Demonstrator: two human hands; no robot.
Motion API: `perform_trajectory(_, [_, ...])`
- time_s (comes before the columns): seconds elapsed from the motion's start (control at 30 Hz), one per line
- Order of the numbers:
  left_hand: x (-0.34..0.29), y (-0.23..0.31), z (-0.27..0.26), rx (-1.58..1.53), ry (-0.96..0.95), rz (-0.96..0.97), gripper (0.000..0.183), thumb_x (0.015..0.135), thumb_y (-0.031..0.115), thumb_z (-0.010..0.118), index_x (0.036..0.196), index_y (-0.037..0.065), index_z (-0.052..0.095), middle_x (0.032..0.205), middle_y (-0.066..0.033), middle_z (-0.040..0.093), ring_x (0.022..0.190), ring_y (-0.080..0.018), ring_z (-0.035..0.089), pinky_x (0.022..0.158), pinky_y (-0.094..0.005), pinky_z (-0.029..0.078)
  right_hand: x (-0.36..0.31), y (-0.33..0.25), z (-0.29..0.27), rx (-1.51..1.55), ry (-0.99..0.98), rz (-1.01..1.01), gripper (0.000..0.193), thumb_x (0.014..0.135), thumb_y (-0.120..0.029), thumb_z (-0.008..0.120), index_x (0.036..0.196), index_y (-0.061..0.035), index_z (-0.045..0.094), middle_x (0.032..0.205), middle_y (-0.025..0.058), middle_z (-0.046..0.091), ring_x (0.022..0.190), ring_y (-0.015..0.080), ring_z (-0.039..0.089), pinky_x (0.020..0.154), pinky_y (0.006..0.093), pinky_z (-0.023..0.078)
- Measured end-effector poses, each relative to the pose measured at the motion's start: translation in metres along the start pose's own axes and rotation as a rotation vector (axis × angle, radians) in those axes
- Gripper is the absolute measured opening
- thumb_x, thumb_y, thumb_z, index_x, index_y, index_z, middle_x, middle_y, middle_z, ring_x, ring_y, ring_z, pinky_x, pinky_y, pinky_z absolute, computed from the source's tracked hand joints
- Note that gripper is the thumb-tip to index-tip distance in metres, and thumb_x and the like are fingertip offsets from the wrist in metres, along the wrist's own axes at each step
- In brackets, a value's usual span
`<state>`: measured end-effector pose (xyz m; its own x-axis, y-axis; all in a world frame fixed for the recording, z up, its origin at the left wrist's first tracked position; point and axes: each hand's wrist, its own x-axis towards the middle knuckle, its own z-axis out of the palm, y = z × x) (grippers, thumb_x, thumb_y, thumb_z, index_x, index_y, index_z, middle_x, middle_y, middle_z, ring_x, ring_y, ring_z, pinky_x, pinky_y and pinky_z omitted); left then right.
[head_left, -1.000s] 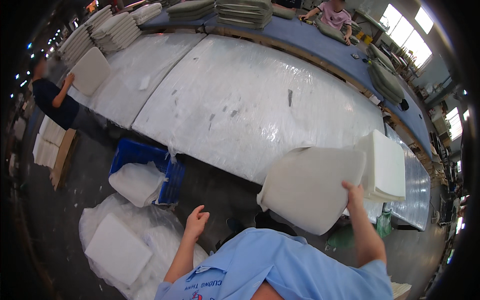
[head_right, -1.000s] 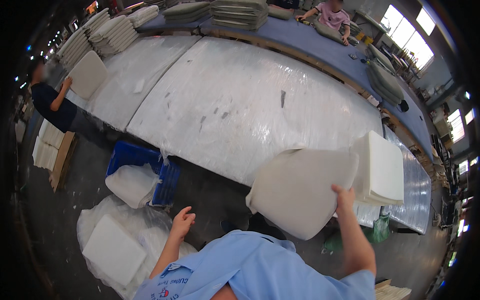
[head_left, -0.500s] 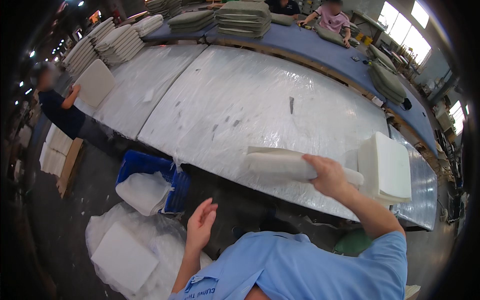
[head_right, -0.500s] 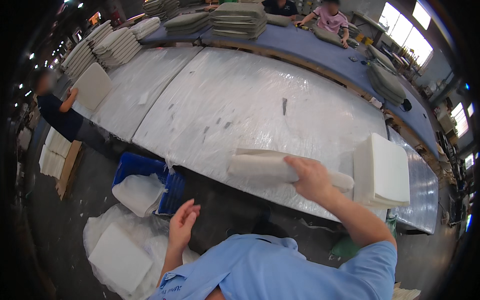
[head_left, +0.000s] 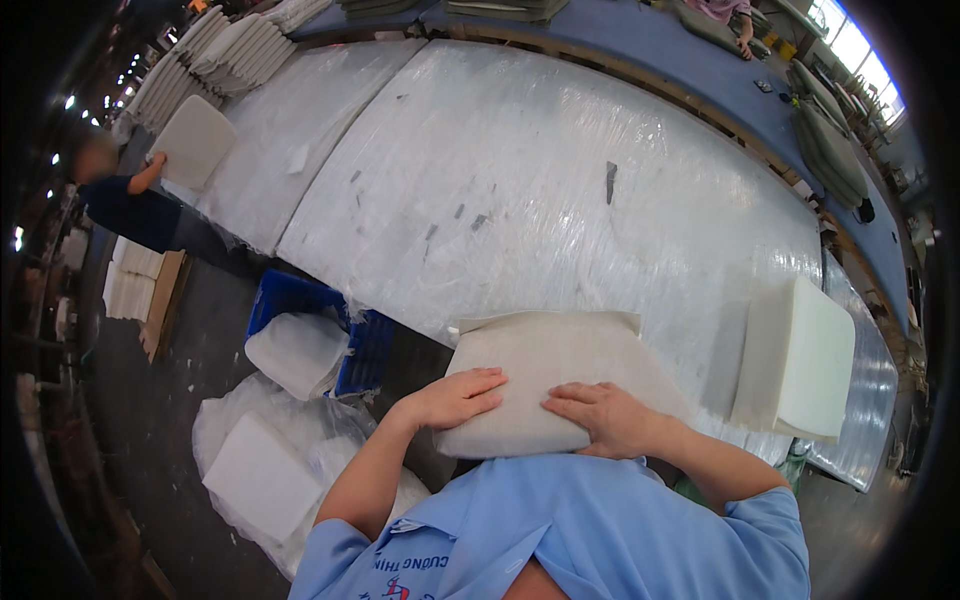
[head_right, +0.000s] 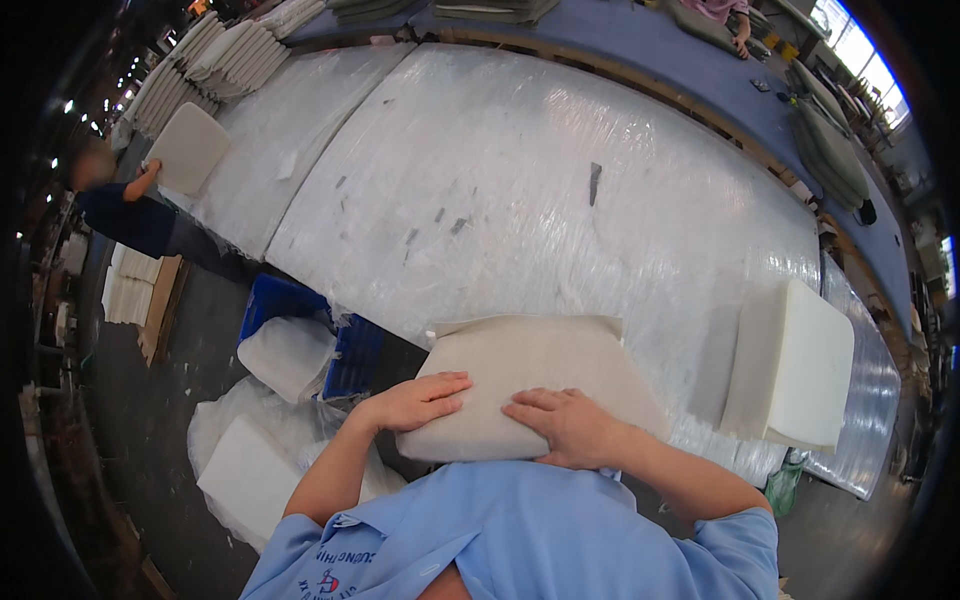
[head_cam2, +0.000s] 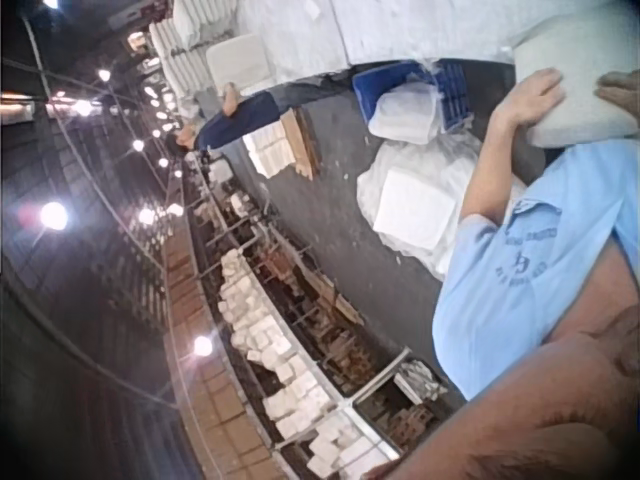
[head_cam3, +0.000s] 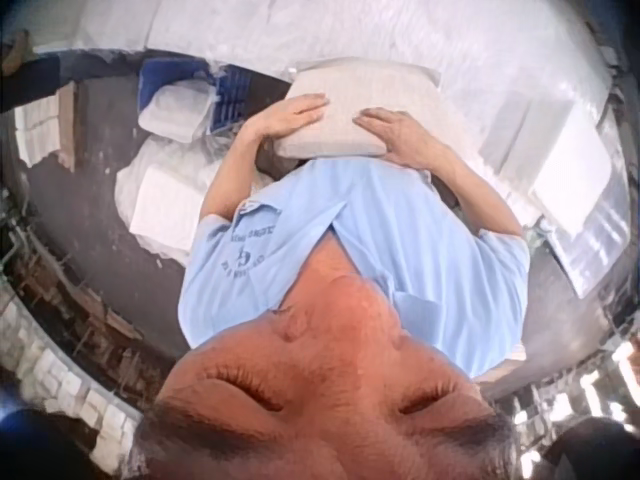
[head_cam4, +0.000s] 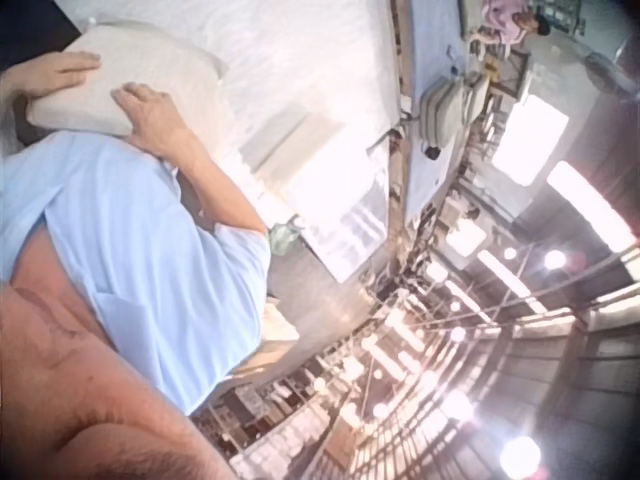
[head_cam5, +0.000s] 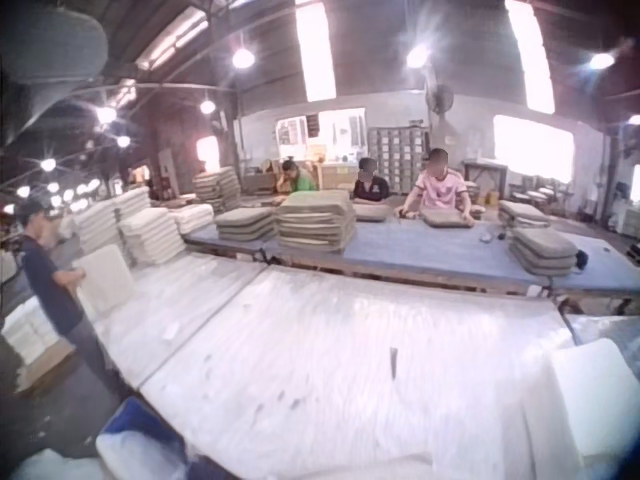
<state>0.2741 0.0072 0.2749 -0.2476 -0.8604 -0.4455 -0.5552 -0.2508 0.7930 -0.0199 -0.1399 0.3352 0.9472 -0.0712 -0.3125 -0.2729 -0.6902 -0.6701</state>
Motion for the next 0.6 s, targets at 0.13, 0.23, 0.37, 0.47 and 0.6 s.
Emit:
perform_trajectory(0.13, [0.054,-0.045,0.003,0.068,-0.073,-0.059,0.061,0.110,0.043,0.048,0.157,0.003,0.047,0.167,-0.0193,0.039,0.156,-0.0354,0.033,0.128,-0.0445,0.026,0.015,0.050,-0.017,0.294,-0.261,-0.131,0.087,0.095,-0.050,0.070,0.165,-0.0129,0.035,0.170,0.0168,0.032,0.160,0.0329,0.024,0.127,0.0561,0.021])
perform_trajectory(0.23, [0.096,-0.073,0.010,0.113,-0.030,-0.109,0.062,0.107,0.042,0.053,0.155,0.003,0.048,0.163,-0.0202,0.043,0.153,-0.0371,0.036,0.125,-0.0470,0.029,0.037,0.085,-0.010,0.303,-0.355,-0.024,0.082,0.103,-0.059,0.053,0.167,-0.0152,0.031,0.173,0.0142,0.027,0.163,0.0313,0.017,0.128,0.0590,0.015])
perform_trajectory(0.37, [0.158,-0.071,0.013,0.213,0.082,-0.305,0.055,0.099,0.034,0.065,0.143,0.002,0.058,0.147,-0.0207,0.055,0.140,-0.0363,0.048,0.115,-0.0493,0.038,0.078,0.144,0.018,0.176,-0.289,0.193,0.074,0.108,-0.064,0.035,0.166,-0.0167,0.034,0.172,0.0127,0.029,0.160,0.0333,0.022,0.126,0.0604,0.020])
perform_trajectory(0.47, [0.194,-0.078,0.019,0.468,0.505,0.021,0.046,0.095,0.032,0.068,0.130,0.003,0.066,0.127,-0.0197,0.064,0.124,-0.0352,0.060,0.104,-0.0482,0.047,0.117,0.184,0.031,0.129,-0.240,0.344,0.066,0.107,-0.056,0.044,0.159,-0.0141,0.045,0.164,0.0146,0.040,0.150,0.0360,0.040,0.121,0.0574,0.031])
perform_trajectory(0.6, [0.237,-0.112,0.021,0.590,0.347,-0.291,0.032,0.095,0.024,0.067,0.122,0.009,0.070,0.116,-0.0185,0.069,0.112,-0.0368,0.066,0.093,-0.0482,0.052,0.166,0.222,0.046,-0.084,0.024,0.483,0.049,0.102,-0.030,0.063,0.147,-0.0107,0.058,0.143,0.0159,0.058,0.128,0.0359,0.060,0.110,0.0456,0.047])
